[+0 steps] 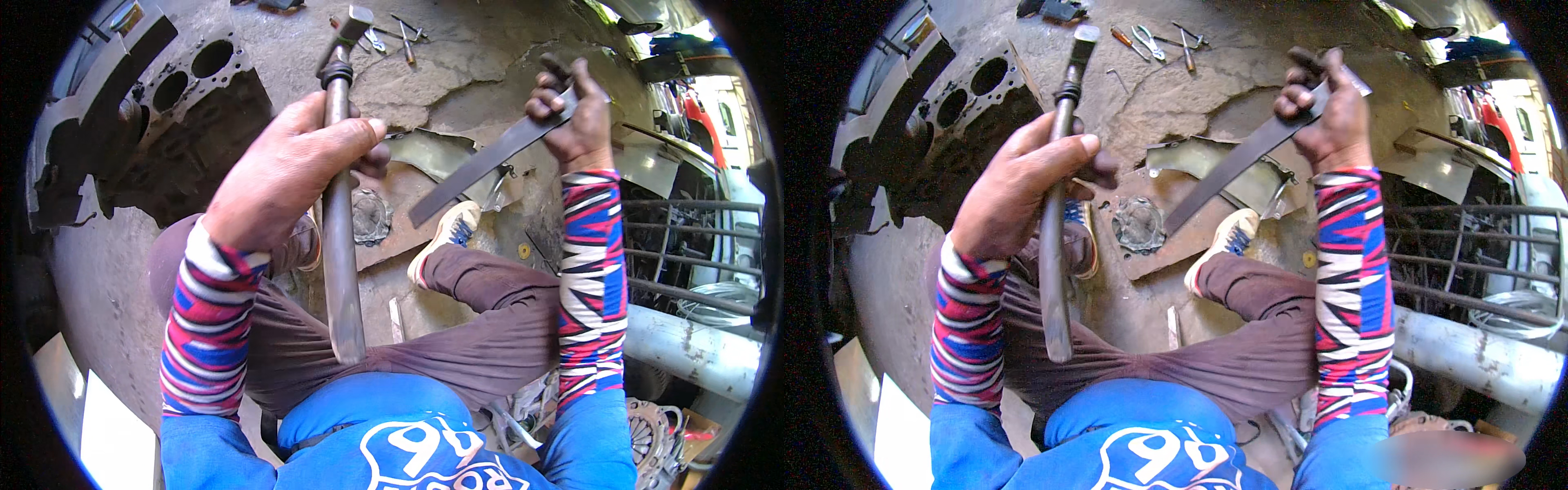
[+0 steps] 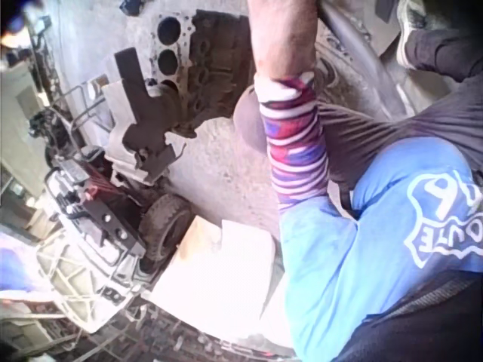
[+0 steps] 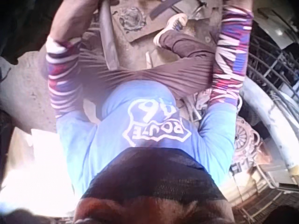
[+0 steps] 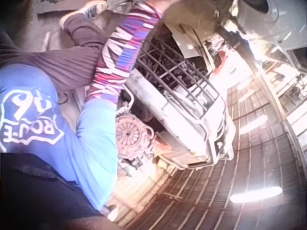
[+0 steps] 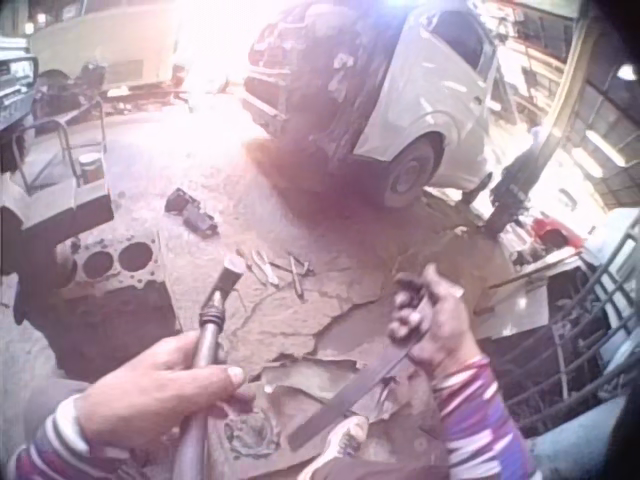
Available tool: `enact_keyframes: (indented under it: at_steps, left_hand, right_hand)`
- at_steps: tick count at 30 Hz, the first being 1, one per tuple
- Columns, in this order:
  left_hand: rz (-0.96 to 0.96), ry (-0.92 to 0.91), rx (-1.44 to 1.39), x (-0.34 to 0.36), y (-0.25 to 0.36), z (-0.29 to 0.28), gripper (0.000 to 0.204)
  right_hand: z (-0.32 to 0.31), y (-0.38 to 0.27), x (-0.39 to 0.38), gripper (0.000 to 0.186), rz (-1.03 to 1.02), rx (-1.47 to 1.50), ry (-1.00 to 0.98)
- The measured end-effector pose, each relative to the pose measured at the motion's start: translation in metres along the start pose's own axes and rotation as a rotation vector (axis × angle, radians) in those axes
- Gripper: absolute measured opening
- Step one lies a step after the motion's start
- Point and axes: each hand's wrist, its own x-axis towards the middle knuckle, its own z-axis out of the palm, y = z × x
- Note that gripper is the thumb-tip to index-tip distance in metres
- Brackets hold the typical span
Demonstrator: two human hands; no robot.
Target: The person sits on the floor and uses a hammer and metal file to shape and smooth a white car fender. They then move to a white car and use a wrench to tighten bolts on the open driver-side door hinge.
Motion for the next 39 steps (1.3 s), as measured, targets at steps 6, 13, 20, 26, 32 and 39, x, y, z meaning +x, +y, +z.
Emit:
enact_keyframes:
  at_steps: [6,13,20,26,32,39]
  left_hand:
    - [-0.061,-0.096,0.308,0.014,-0.009,0.003,0.034]
    - [-0.043,-0.062,0.300,0.009,-0.010,0.009,0.032]
    - [-0.252,0.046,0.001,0.018,-0.013,-0.004,0.031]
    - [-0.444,0.104,-0.034,0.028,-0.029,-0.005,0.034]
    - [-0.555,0.059,-0.036,0.039,-0.052,-0.012,0.031]
    - [-0.346,0.295,0.425,0.087,-0.175,-0.030,0.034]
  right_hand:
    - [0.026,-0.037,-0.013,0.053,-0.079,0.285,-0.098]
    - [0.003,0.022,0.028,0.043,0.169,0.487,0.199]
    - [-0.036,0.132,0.038,0.072,0.011,-0.707,0.634]
    - [-0.006,0.197,-0.006,0.045,-0.689,-1.632,-0.239]
    - [-0.023,0.239,0.014,0.029,-0.599,-1.248,-0.363]
    - [-0.103,0.219,0.062,0.015,-0.222,-0.955,0.294]
